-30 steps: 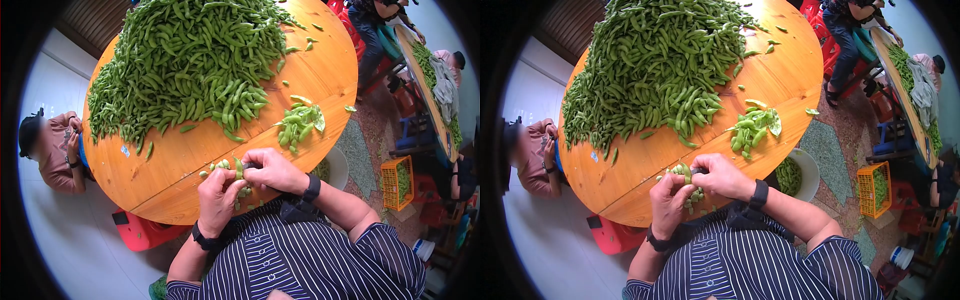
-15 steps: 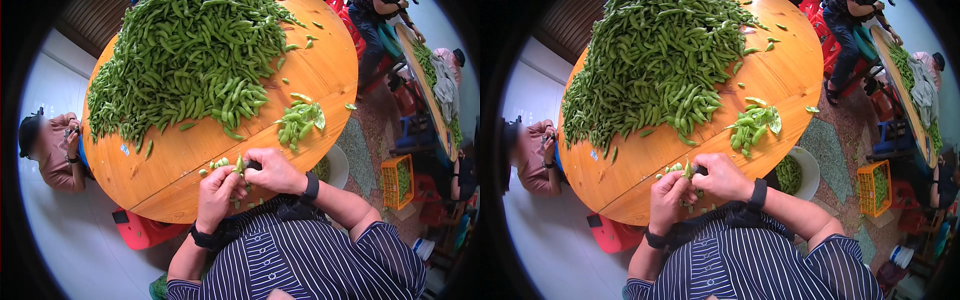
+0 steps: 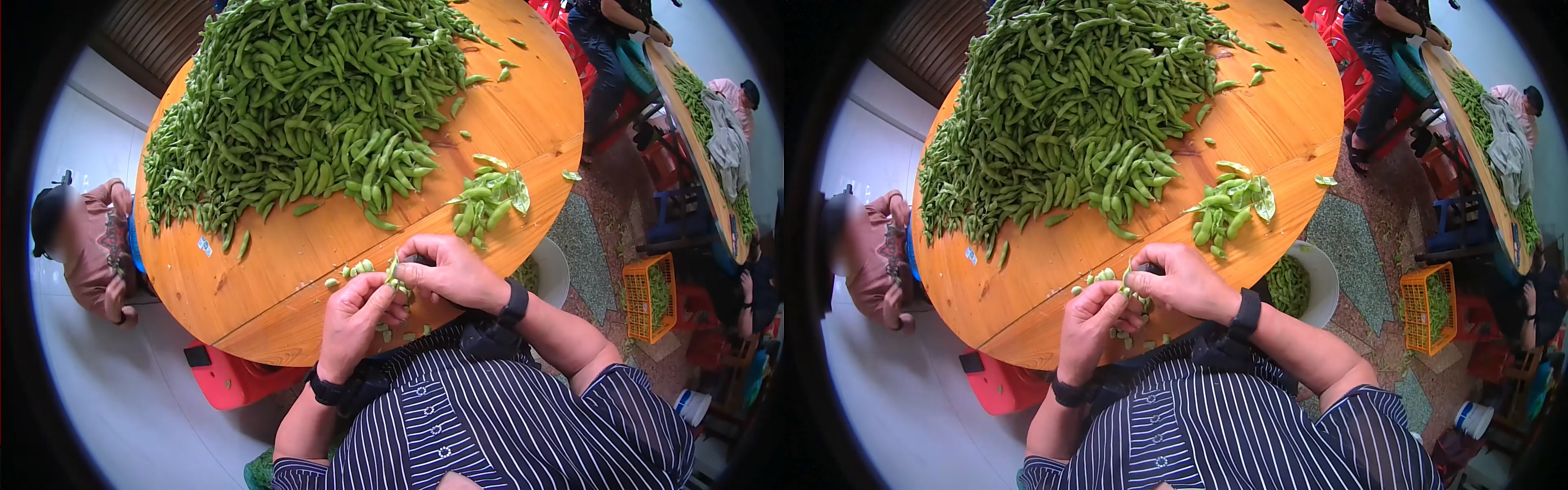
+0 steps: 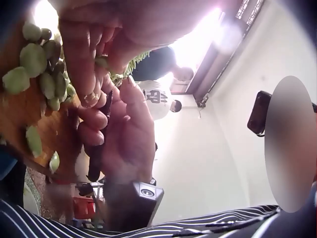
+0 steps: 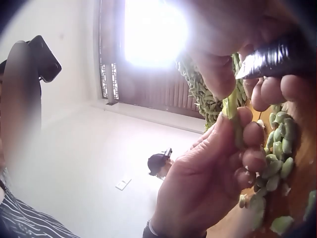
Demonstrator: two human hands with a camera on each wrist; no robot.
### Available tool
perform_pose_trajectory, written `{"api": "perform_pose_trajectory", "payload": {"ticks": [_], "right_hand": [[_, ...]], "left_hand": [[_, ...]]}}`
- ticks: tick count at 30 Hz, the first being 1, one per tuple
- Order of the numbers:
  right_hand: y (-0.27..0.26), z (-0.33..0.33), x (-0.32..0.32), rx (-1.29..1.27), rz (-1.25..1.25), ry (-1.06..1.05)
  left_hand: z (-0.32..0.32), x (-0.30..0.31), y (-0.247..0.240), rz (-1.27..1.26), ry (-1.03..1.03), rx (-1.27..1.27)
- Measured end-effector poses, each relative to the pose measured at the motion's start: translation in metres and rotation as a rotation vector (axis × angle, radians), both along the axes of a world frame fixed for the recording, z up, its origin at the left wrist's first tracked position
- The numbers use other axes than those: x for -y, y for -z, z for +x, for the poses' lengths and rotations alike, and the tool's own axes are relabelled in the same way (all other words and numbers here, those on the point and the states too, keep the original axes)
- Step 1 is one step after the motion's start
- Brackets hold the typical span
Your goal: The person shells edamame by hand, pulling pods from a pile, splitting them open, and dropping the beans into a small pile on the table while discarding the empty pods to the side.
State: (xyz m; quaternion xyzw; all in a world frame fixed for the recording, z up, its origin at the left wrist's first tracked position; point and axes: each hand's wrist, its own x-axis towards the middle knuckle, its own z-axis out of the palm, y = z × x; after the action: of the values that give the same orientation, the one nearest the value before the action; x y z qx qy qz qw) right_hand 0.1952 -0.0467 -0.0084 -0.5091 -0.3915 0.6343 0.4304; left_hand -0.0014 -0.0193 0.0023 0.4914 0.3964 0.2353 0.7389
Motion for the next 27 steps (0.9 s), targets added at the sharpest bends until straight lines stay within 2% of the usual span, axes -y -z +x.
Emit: {"api": "perform_pose_trajectory", "payload": {"ticks": [3,8,9,11,14,18,23,27], "right_hand": [[0.003,0.001,-0.001,-0.046,0.013,-0.012],[0.002,-0.001,-0.001,-0.056,-0.026,0.004],[0.002,-0.002,-0.001,-0.056,-0.026,0.004],[0.004,-0.004,0.000,-0.049,-0.030,0.002],[-0.003,-0.002,-0.002,-0.032,-0.040,-0.072],[-0.005,0.003,-0.002,-0.085,-0.011,-0.116],[-0.009,0.002,-0.002,-0.048,0.038,-0.138],[-0.006,-0.004,-0.002,0.052,0.048,-0.092]], "left_hand": [[0.000,-0.002,0.000,-0.044,0.007,0.013],[0.002,-0.006,-0.005,-0.269,-0.008,0.057],[0.005,-0.006,-0.006,-0.269,-0.008,0.058],[0.010,-0.004,-0.007,-0.052,0.017,-0.047],[0.011,-0.009,-0.004,0.006,0.014,-0.016],[0.003,-0.017,0.000,-0.058,0.066,0.100],[0.000,-0.021,-0.006,-0.143,0.139,0.033],[0.001,-0.019,-0.005,-0.071,0.139,-0.072]]}}
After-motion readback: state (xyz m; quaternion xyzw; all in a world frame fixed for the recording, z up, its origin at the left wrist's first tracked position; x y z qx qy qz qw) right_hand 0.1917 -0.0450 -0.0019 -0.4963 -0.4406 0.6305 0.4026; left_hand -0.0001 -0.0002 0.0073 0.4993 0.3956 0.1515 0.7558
